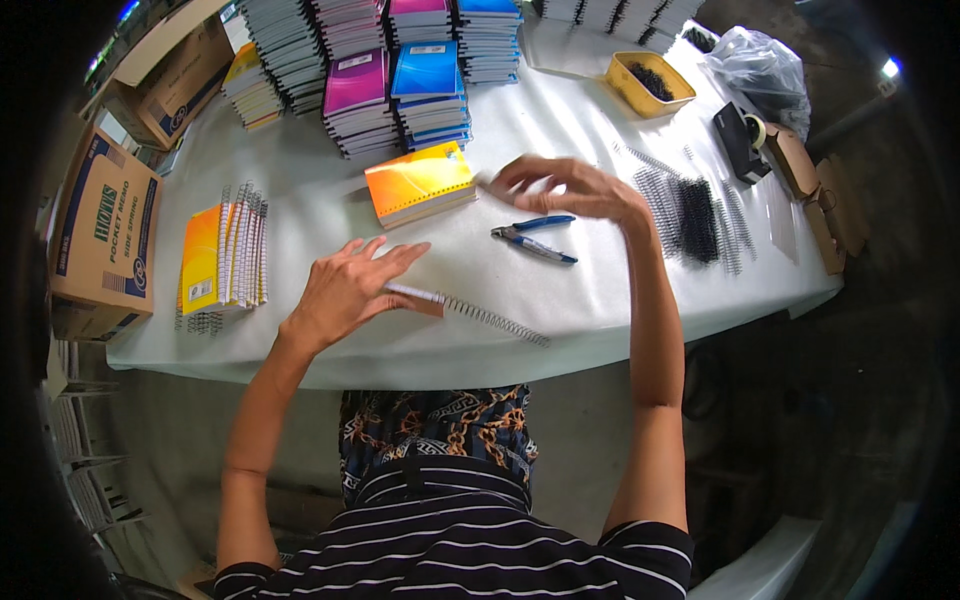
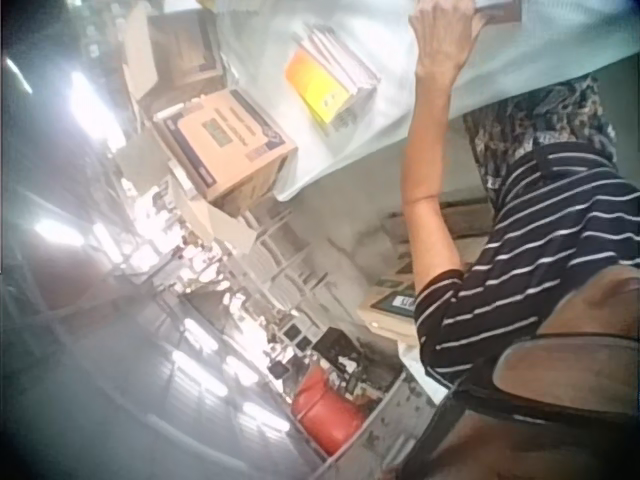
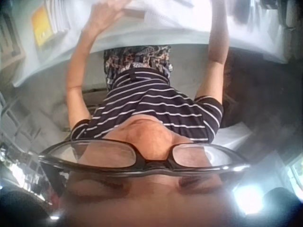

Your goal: The person repeatedly picks up a yellow spiral notebook, aligns a metal spiral coil with the punched holes, and inserts the coil through the holes to bind the pages. They then use pliers to crimp the ends of the coil to secure it. The person stacks the finished notebooks on the table.

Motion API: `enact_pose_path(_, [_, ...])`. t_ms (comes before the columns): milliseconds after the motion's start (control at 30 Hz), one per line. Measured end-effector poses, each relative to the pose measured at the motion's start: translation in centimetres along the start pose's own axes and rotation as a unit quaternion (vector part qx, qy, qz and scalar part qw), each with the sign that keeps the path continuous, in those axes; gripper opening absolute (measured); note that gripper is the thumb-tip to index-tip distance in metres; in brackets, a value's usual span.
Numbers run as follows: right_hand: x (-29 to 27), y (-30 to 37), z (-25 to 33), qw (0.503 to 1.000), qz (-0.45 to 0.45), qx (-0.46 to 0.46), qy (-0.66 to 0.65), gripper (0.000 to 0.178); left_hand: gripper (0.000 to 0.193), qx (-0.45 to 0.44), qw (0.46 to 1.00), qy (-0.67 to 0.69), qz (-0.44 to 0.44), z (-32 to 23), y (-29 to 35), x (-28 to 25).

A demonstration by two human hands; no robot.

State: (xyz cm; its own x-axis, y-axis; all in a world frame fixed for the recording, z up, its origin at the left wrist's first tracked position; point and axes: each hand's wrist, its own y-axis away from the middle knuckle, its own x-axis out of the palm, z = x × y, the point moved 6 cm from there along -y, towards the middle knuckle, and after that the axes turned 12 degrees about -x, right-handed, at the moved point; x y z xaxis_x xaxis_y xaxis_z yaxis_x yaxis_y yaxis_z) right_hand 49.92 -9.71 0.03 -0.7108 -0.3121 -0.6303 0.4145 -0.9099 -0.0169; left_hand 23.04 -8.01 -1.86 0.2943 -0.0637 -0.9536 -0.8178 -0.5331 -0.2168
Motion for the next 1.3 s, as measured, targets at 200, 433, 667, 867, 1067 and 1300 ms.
enact_pose_path(200, [9.4, -1.4, 1.3, 0.978, 0.155, -0.073, -0.12, 0.059, 0.071, -0.03, 0.999, 0.007, 0.009, 0.4, -0.5, 0.9])
enact_pose_path(433, [10.2, -0.4, 1.4, 0.979, 0.054, -0.099, -0.172, 0.071, 0.068, -0.048, 0.999, 0.011, 0.0, 0.7, -0.3, 1.6])
enact_pose_path(667, [7.4, 3.7, 4.1, 0.965, -0.262, 0.008, -0.01, 0.04, 0.06, -0.047, 0.995, 0.038, 0.081, 0.4, -0.5, 0.6])
enact_pose_path(867, [10.9, 4.2, 1.7, 0.94, -0.025, -0.02, 0.339, 0.052, 0.054, -0.016, 0.995, 0.007, 0.102, 0.4, 0.5, 0.7])
enact_pose_path(1067, [8.6, 3.3, 1.4, 0.993, -0.065, 0.008, 0.103, 0.058, 0.058, -0.013, 0.994, 0.03, 0.105, 0.7, 0.6, 0.7])
enact_pose_path(1300, [10.0, 1.1, 3.0, 0.993, 0.056, -0.063, -0.083, 0.054, 0.072, -0.023, 0.998, 0.005, 0.051, 0.5, 0.7, 0.6])
